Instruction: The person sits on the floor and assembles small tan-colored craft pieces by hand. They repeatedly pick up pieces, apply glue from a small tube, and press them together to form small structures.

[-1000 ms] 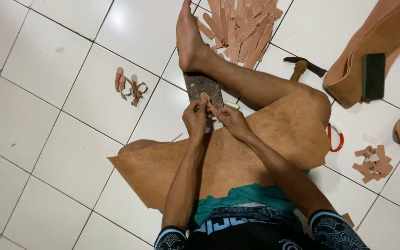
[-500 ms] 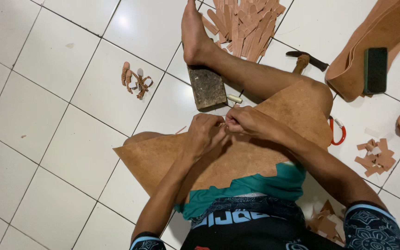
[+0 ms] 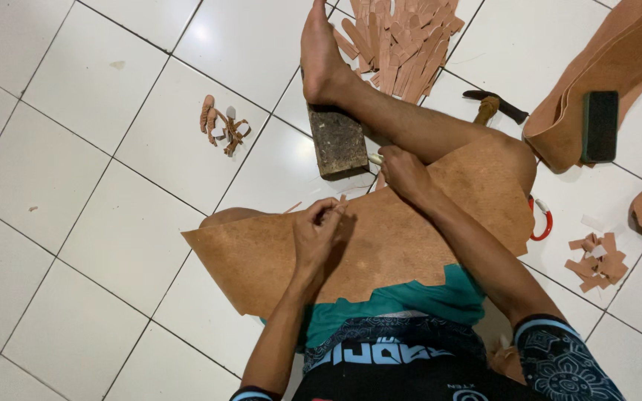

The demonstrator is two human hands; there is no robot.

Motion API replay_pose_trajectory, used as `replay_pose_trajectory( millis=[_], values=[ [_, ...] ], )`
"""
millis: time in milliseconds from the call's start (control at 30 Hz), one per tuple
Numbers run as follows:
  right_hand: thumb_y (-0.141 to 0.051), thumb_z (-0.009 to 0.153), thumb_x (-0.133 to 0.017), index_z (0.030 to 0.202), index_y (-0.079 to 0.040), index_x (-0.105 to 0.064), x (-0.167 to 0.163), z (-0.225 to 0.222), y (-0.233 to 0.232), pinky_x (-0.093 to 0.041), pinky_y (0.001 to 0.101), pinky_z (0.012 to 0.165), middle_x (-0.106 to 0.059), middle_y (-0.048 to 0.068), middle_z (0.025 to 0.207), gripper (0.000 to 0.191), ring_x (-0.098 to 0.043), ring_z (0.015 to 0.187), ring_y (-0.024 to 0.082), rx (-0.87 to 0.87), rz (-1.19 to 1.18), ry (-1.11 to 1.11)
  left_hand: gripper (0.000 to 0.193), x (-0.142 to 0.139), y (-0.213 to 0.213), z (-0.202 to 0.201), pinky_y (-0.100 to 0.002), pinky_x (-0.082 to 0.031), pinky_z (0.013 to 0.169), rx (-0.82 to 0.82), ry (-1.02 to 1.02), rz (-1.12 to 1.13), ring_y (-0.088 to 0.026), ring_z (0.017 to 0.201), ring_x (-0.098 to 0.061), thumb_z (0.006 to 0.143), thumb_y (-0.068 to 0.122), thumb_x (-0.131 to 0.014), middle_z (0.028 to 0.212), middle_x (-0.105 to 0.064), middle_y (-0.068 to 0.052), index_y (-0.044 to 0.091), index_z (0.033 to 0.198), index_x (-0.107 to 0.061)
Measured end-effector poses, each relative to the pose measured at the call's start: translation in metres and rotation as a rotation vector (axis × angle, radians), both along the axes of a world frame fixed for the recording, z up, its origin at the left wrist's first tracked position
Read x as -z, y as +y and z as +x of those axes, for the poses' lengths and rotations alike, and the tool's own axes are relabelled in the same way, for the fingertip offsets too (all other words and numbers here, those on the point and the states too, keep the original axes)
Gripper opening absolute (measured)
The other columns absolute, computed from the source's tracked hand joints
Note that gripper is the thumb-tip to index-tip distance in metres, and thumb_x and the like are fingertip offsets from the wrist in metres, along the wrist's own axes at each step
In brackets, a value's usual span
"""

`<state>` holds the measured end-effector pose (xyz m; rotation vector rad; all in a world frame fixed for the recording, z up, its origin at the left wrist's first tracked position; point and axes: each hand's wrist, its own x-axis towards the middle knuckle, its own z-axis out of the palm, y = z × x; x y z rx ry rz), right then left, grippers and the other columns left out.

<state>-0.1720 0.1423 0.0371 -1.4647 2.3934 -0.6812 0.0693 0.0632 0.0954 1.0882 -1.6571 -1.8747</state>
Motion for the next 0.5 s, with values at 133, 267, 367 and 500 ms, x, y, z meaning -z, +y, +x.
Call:
replay_pose_trajectory(
  millis=[133,267,367,500],
  values=[
    [-0.012,0.086,-0.071,0.103,0.005,-0.067,0.007,0.007,-0.015,-0.055,0.0516,0.068,-0.07,0.025,0.098,0.024,-0.069,0.084,0.043,-0.04,0.143,0.177,0.021,-0.001,0.006,0.011,-0.02,-0.043,0.061,-0.037,-0.027,-0.079,-0.004,0.069,-0.052,0.094,0.018,-0.075,0.078,-0.065,0.003,0.0,0.102,-0.078],
    [-0.018,0.088,-0.076,0.108,-0.003,-0.073,-0.026,0.001,-0.007,-0.055,0.044,0.069,-0.074,0.018,0.098,0.025,-0.07,0.082,0.033,-0.005,0.019,-0.185,0.019,-0.01,-0.002,0.01,-0.021,-0.046,0.064,-0.03,0.095,-0.165,-0.004,0.076,-0.056,0.093,0.016,-0.075,0.118,-0.065,-0.009,-0.001,0.101,-0.078],
    [-0.026,0.094,-0.073,0.125,-0.005,-0.071,-0.077,-0.008,0.013,-0.053,0.0341,0.063,-0.075,0.01,0.101,0.037,-0.068,0.076,0.019,0.155,0.089,-0.691,0.018,-0.021,-0.015,-0.001,-0.022,-0.047,0.064,0.022,0.172,-0.165,-0.004,0.071,-0.056,0.091,0.016,-0.075,0.146,-0.061,-0.015,-0.001,0.098,-0.077],
    [-0.026,0.095,-0.072,0.129,-0.005,-0.071,-0.138,-0.007,0.038,-0.053,0.0281,0.073,-0.075,0.007,0.102,0.041,-0.066,0.087,0.013,0.137,-0.052,-0.854,0.018,-0.036,-0.02,-0.028,-0.021,-0.048,0.066,0.215,0.305,-0.177,-0.006,0.073,-0.055,0.092,0.017,-0.076,0.154,-0.055,-0.018,-0.001,0.098,-0.077]
  ],
)
